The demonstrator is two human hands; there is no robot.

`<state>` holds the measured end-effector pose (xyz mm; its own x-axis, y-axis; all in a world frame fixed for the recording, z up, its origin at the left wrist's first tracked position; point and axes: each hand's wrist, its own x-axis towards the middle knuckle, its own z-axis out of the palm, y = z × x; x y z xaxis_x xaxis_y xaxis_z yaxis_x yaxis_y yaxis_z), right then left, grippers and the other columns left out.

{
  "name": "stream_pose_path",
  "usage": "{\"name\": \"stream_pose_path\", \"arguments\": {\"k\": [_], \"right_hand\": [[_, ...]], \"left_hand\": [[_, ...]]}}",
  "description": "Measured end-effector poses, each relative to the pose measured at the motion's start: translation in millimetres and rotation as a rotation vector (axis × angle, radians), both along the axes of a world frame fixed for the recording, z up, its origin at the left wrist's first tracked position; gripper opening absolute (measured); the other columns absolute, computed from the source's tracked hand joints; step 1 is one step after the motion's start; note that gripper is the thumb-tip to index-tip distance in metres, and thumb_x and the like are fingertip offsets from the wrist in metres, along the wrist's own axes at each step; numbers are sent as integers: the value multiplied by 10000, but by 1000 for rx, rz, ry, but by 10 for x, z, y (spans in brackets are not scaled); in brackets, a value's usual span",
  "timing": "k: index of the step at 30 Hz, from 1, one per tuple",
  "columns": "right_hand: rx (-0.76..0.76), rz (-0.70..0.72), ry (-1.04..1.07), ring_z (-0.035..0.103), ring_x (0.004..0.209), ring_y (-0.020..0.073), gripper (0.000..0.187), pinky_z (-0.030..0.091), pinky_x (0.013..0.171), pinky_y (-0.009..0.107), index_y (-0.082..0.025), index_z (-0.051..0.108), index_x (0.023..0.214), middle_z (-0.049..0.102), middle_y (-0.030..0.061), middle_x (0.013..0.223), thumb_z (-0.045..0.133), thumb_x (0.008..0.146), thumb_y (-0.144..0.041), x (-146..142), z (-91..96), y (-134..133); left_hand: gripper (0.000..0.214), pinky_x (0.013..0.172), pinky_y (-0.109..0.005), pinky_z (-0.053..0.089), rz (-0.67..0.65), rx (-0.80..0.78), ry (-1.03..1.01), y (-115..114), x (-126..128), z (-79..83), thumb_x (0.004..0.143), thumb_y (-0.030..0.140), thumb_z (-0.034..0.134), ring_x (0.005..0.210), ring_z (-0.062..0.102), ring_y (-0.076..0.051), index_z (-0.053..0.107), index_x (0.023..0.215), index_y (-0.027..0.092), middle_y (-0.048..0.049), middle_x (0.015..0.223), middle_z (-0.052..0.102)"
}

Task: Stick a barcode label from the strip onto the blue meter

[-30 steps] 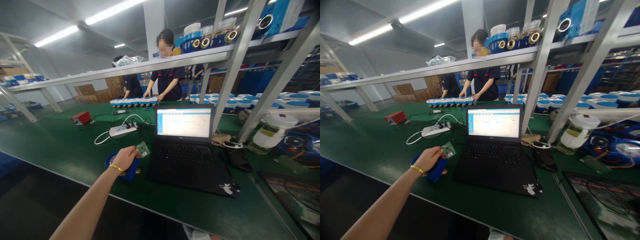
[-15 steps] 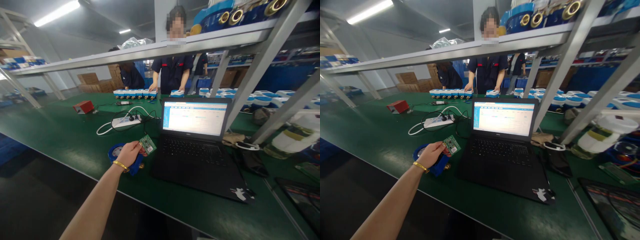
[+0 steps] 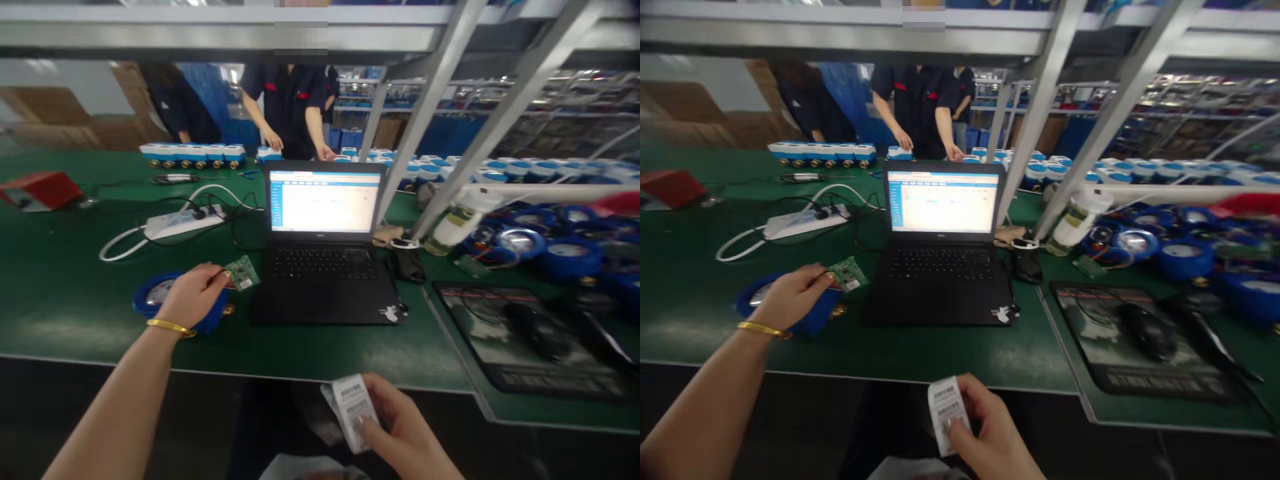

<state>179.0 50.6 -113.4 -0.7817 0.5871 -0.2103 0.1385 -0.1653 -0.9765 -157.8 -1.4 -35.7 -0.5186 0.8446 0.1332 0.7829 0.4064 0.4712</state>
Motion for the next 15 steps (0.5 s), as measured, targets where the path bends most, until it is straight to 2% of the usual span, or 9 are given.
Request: {"name": "stream_pose_path", "arguments": {"k": [2,5,8,10,13,15], "right_hand": [[-13,-59,48,551,744,155,210,435,648,237,-164,542,930,589,16,785,559,721,-170,49,83,22],[-47,-58,135,531,728,139,251,422,628,230,-155,527,996,592,29,809,593,760,-211,143,162,36],[-64,-31,218,529,754,140,300,421,652,243,-157,514,1062,604,51,855,609,802,-274,219,195,41],[-71,-22,256,533,769,144,317,421,672,252,-161,519,1076,604,53,858,617,809,-301,248,210,40],[-82,-25,289,537,788,148,334,420,692,257,-172,527,1083,593,42,853,633,804,-320,270,231,29],[-86,-23,293,539,799,150,340,422,700,257,-178,529,1085,584,37,854,641,798,-322,276,245,13]], "left_hand": [[420,880,-422,409,-38,-62,153,40,80,27,782,451,335,908,552,-274,610,777,134,-102,882,608],[434,955,-441,381,-137,-88,245,34,186,58,800,416,344,966,542,-246,620,916,100,-100,971,612],[433,1054,-475,277,-244,-46,363,-29,283,55,800,369,378,1059,527,-241,584,1071,102,-112,1094,606],[449,1085,-488,223,-270,44,485,-86,388,52,804,339,378,1165,467,-266,540,1141,90,-145,1191,560],[375,1072,-446,271,-264,204,520,-191,674,61,829,336,396,1177,457,-260,548,1107,136,-129,1196,552],[269,967,-359,387,-259,260,374,-269,935,57,848,355,429,1038,538,-218,585,986,184,-82,1073,603]]}}
